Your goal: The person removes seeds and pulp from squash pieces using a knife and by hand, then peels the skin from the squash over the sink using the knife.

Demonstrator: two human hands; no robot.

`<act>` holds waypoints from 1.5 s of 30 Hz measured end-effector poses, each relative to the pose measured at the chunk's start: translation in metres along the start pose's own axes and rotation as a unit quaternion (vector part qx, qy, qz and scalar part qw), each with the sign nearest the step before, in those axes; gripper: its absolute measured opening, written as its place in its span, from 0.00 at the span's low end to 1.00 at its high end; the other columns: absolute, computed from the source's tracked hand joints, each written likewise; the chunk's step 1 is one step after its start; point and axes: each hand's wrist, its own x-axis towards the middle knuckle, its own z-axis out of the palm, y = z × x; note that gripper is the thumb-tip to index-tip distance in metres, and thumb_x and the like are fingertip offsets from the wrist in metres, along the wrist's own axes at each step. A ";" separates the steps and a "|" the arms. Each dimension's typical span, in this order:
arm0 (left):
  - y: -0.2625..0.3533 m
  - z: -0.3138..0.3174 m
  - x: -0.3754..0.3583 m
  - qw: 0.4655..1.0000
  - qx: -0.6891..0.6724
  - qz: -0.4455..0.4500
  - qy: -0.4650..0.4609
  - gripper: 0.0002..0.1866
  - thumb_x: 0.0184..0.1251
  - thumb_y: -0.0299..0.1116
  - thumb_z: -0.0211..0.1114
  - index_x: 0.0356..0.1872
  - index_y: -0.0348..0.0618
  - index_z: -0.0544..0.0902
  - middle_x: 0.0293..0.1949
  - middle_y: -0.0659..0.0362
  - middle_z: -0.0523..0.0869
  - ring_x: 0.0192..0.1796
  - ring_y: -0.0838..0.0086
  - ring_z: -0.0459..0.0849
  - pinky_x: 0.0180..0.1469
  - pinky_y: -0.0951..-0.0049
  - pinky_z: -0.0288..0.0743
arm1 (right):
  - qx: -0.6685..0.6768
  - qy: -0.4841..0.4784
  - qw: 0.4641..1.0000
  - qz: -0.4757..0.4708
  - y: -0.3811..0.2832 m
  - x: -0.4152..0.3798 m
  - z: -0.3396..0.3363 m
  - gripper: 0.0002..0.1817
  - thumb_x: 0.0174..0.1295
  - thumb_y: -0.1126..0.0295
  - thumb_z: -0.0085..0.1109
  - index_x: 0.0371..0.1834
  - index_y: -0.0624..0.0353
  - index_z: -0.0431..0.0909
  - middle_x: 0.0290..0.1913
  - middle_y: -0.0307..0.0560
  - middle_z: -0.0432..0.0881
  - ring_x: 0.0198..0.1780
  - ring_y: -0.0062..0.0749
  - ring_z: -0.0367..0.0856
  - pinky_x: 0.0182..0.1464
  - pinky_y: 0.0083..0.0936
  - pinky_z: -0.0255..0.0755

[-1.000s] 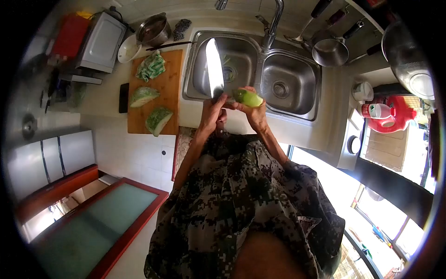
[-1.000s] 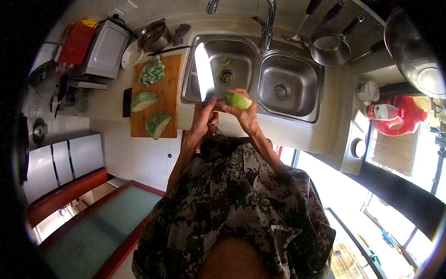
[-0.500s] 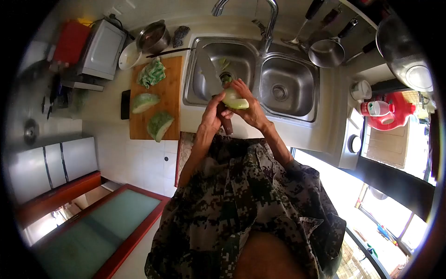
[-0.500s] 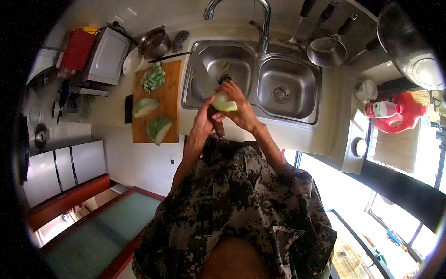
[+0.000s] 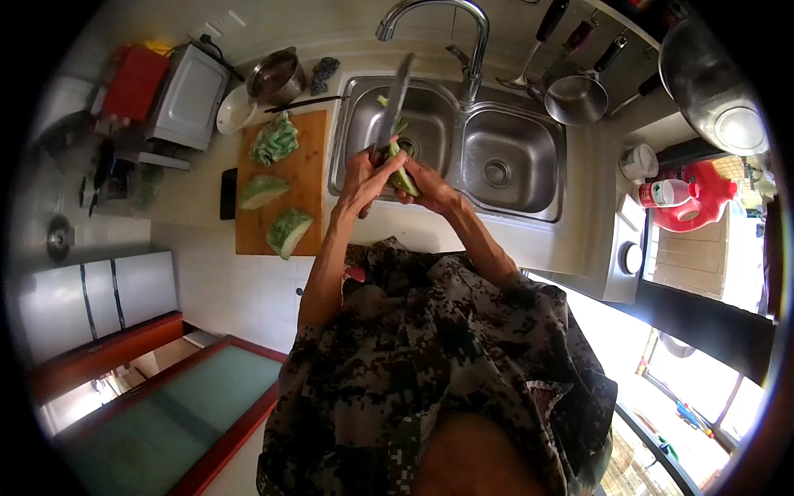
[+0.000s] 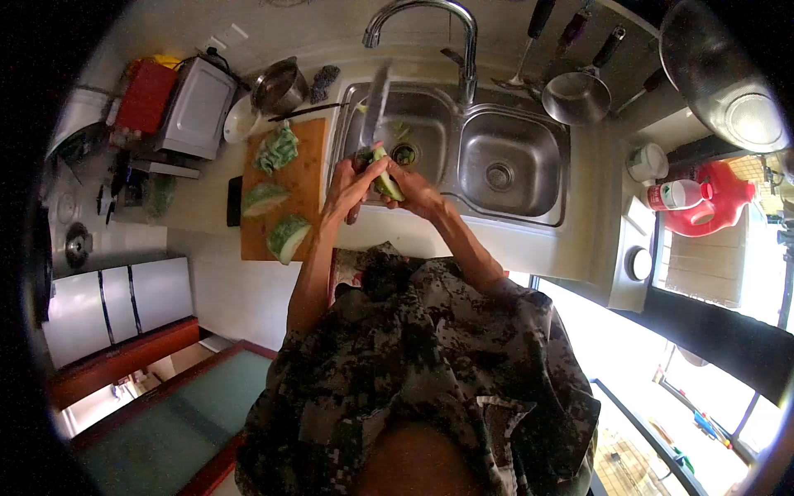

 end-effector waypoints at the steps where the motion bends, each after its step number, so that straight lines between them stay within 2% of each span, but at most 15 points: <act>1: -0.003 0.001 0.002 0.999 0.025 0.041 0.013 0.26 0.65 0.48 0.62 0.57 0.41 0.78 0.27 0.55 0.83 0.29 0.71 0.79 0.35 0.69 0.74 | 0.067 -0.032 0.997 0.012 0.003 -0.001 -0.001 0.25 0.70 0.43 0.40 0.43 0.57 0.68 0.28 0.40 0.71 0.24 0.21 0.68 0.21 0.17 0.64; 6: -0.025 0.010 -0.018 0.962 0.129 0.186 0.151 0.18 0.62 0.43 0.63 0.44 0.38 0.80 0.31 0.47 0.83 0.32 0.57 0.83 0.34 0.64 0.76 | 0.295 -0.097 0.949 0.055 0.010 -0.004 -0.002 0.22 0.71 0.47 0.41 0.43 0.57 0.69 0.32 0.42 0.73 0.25 0.21 0.70 0.23 0.18 0.68; 10: -0.043 0.014 -0.043 0.863 0.393 0.275 0.158 0.14 0.50 0.32 0.68 0.34 0.38 0.75 0.28 0.51 0.79 0.29 0.58 0.82 0.32 0.61 0.77 | 0.283 0.124 0.950 -0.040 0.000 -0.020 0.024 0.13 0.71 0.58 0.45 0.42 0.56 0.70 0.34 0.42 0.75 0.34 0.27 0.76 0.34 0.24 0.74; 11: -0.048 0.017 -0.044 0.844 0.404 0.315 0.162 0.13 0.50 0.31 0.68 0.34 0.38 0.75 0.28 0.51 0.78 0.28 0.58 0.81 0.31 0.62 0.77 | -0.140 0.162 0.953 -0.215 0.005 -0.017 0.013 0.12 0.69 0.59 0.47 0.43 0.56 0.70 0.35 0.42 0.75 0.36 0.28 0.77 0.35 0.25 0.74; 12: -0.053 0.019 -0.045 0.823 0.414 0.354 0.164 0.12 0.50 0.29 0.67 0.33 0.37 0.75 0.27 0.51 0.78 0.27 0.58 0.81 0.31 0.63 0.77 | -0.533 0.163 0.755 -0.345 0.012 -0.013 0.004 0.11 0.68 0.60 0.49 0.44 0.55 0.69 0.36 0.42 0.76 0.37 0.29 0.78 0.36 0.25 0.74; 14: -0.050 0.022 -0.046 0.810 0.414 0.374 0.180 0.10 0.50 0.28 0.66 0.31 0.38 0.74 0.25 0.52 0.76 0.26 0.60 0.80 0.30 0.65 0.77 | -0.152 0.065 0.953 -0.252 0.026 -0.002 -0.002 0.11 0.63 0.63 0.57 0.42 0.56 0.69 0.35 0.44 0.76 0.37 0.29 0.78 0.37 0.26 0.74; 17: -0.050 0.022 -0.044 0.802 0.432 0.374 0.175 0.10 0.49 0.27 0.66 0.29 0.39 0.72 0.24 0.53 0.75 0.25 0.61 0.79 0.29 0.66 0.77 | 0.084 0.055 0.968 -0.229 0.035 0.001 -0.006 0.14 0.56 0.69 0.63 0.42 0.59 0.70 0.35 0.45 0.76 0.36 0.29 0.78 0.38 0.27 0.75; 19: -0.051 0.021 -0.041 0.804 0.419 0.384 0.176 0.09 0.50 0.26 0.65 0.28 0.40 0.71 0.23 0.54 0.74 0.24 0.62 0.78 0.28 0.66 0.76 | -0.525 0.158 0.781 -0.300 0.035 -0.004 -0.010 0.10 0.65 0.73 0.50 0.48 0.60 0.68 0.40 0.43 0.74 0.41 0.26 0.75 0.42 0.22 0.76; 20: -0.051 0.021 -0.041 0.805 0.418 0.384 0.174 0.09 0.50 0.26 0.65 0.28 0.40 0.71 0.23 0.54 0.74 0.24 0.62 0.78 0.28 0.66 0.76 | -0.524 0.159 0.781 -0.299 0.038 -0.003 -0.011 0.10 0.65 0.73 0.50 0.48 0.60 0.68 0.40 0.43 0.74 0.41 0.26 0.75 0.42 0.22 0.76; 24: -0.053 0.019 -0.039 0.810 0.429 0.366 0.158 0.10 0.51 0.27 0.66 0.28 0.40 0.71 0.23 0.54 0.74 0.25 0.61 0.78 0.29 0.65 0.76 | -0.046 0.098 0.966 -0.234 0.031 -0.007 0.005 0.09 0.62 0.73 0.55 0.44 0.59 0.70 0.37 0.43 0.76 0.37 0.28 0.78 0.37 0.24 0.77; 29: -0.053 0.017 -0.036 0.805 0.440 0.367 0.154 0.11 0.50 0.27 0.67 0.27 0.39 0.71 0.23 0.53 0.74 0.25 0.60 0.79 0.29 0.65 0.76 | 0.266 0.034 0.949 -0.165 0.036 -0.007 0.005 0.12 0.58 0.72 0.60 0.43 0.58 0.71 0.36 0.43 0.77 0.33 0.27 0.80 0.36 0.22 0.80; 35: -0.062 0.013 -0.036 0.818 0.430 0.357 0.136 0.13 0.48 0.27 0.68 0.28 0.39 0.71 0.24 0.52 0.76 0.26 0.58 0.80 0.29 0.63 0.77 | -0.484 0.175 0.736 -0.440 0.046 0.002 -0.008 0.14 0.68 0.56 0.51 0.47 0.53 0.70 0.31 0.36 0.76 0.28 0.21 0.76 0.23 0.16 0.72; 36: -0.065 0.013 -0.036 0.824 0.427 0.348 0.131 0.13 0.48 0.27 0.68 0.29 0.38 0.71 0.23 0.51 0.76 0.26 0.58 0.81 0.29 0.63 0.77 | -0.096 0.093 0.941 -0.310 0.047 -0.002 -0.007 0.11 0.68 0.59 0.51 0.46 0.53 0.71 0.33 0.37 0.76 0.27 0.21 0.76 0.20 0.15 0.69; 37: -0.065 0.012 -0.036 0.830 0.425 0.340 0.126 0.13 0.47 0.27 0.69 0.29 0.38 0.71 0.23 0.51 0.76 0.27 0.57 0.81 0.29 0.62 0.77 | 0.314 -0.009 0.943 -0.112 0.046 -0.007 -0.003 0.09 0.68 0.62 0.52 0.45 0.52 0.72 0.35 0.38 0.77 0.27 0.22 0.76 0.18 0.14 0.66; 45: -0.067 0.007 -0.034 0.853 0.404 0.313 0.106 0.12 0.49 0.27 0.68 0.29 0.36 0.73 0.23 0.49 0.78 0.25 0.55 0.82 0.27 0.60 0.77 | 0.283 0.013 0.954 -0.097 0.036 -0.015 0.009 0.14 0.69 0.53 0.47 0.42 0.51 0.70 0.30 0.35 0.72 0.23 0.19 0.69 0.15 0.12 0.57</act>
